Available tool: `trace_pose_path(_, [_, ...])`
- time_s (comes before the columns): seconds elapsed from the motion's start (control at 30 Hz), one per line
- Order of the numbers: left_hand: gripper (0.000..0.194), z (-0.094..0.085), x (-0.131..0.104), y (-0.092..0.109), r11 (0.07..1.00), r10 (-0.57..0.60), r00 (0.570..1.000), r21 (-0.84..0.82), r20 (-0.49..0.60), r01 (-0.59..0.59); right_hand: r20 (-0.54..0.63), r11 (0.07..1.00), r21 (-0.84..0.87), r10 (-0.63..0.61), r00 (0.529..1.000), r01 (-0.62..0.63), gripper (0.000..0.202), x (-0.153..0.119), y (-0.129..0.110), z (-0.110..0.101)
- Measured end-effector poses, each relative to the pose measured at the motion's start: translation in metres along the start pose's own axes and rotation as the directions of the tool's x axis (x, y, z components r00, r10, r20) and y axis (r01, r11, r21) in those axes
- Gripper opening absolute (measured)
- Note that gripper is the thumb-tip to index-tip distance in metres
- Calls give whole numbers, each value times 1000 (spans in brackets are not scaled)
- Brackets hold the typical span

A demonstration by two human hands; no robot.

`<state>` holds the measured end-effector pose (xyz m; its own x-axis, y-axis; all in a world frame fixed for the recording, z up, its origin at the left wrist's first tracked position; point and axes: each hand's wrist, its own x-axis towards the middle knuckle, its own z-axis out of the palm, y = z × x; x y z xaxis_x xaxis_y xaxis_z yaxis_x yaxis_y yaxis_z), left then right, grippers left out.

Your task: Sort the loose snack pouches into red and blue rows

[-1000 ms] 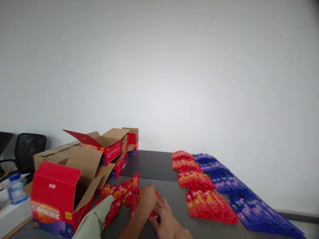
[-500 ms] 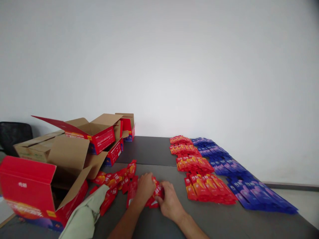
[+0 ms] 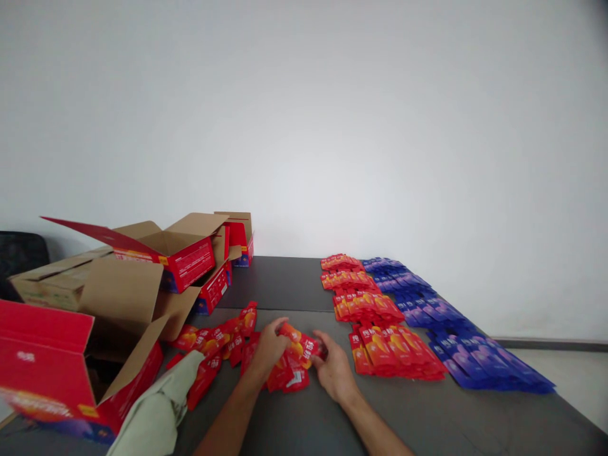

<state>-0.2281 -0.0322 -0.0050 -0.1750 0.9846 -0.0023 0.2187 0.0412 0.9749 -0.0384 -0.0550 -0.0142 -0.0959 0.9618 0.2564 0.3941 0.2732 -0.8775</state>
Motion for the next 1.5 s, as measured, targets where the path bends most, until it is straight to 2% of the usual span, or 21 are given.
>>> trace_pose_path(0.13, [16, 3, -9, 6, 990, 59, 995, -133, 84, -47, -42, 1000, 28, -12, 999, 13, 52, 5, 8, -2])
trace_pose_path(0.27, [15, 4, -14, 12, 975, 37, 998, -221, 51, -25, -182, 998, 52, -36, 983, 46, 54, 9, 16, -1])
trace_pose_path(0.37, [17, 5, -17, 16, 968, 5, 1000, -251, -18, -10, -278, 989, 150, 35, 960, 8, 67, 8, 11, 2])
trace_pose_path(0.43, [16, 7, -19, 17, 968, -29, 999, -249, -43, 17, -229, 956, 289, 124, 966, -55, 69, 5, 2, 4])
trace_pose_path(0.53, [16, 13, -24, 19, 958, -88, 996, -272, 6, 86, -87, 897, 428, 159, 983, -108, 51, -1, -12, 6])
trace_pose_path(0.63, [14, 17, -28, 21, 956, -64, 990, -276, 124, 96, -59, 900, 425, 129, 990, -92, 45, -2, -17, 4])
trace_pose_path(0.77, [13, 17, -26, 21, 987, 47, 979, -163, 200, -14, -91, 936, 349, 92, 992, -55, 43, 1, -13, -4])
trace_pose_path(0.9, [12, 16, -21, 12, 993, 118, 985, -1, 126, -119, -119, 939, 340, 102, 988, -56, 40, 3, -11, -6])
trace_pose_path(1.03, [10, 22, -22, 8, 984, 135, 990, 110, 45, -139, -132, 912, 407, 122, 984, -59, 42, 3, -14, -6])
trace_pose_path(1.13, [14, 27, -27, 13, 993, 105, 991, 46, 86, -109, -142, 920, 391, 85, 986, -23, 43, 3, -16, -8])
trace_pose_path(1.23, [21, 31, -30, 20, 982, 168, 974, -112, 150, -152, -86, 944, 331, 32, 996, -2, 43, 2, -16, -9])
trace_pose_path(1.33, [24, 33, -30, 22, 966, 235, 966, -138, 104, -220, -22, 961, 275, -5, 1000, 11, 44, 0, -18, -6])
trace_pose_path(1.5, [23, 30, -25, 17, 969, 231, 973, -82, -11, -231, 28, 964, 266, 26, 999, -32, 46, -3, -21, 2])
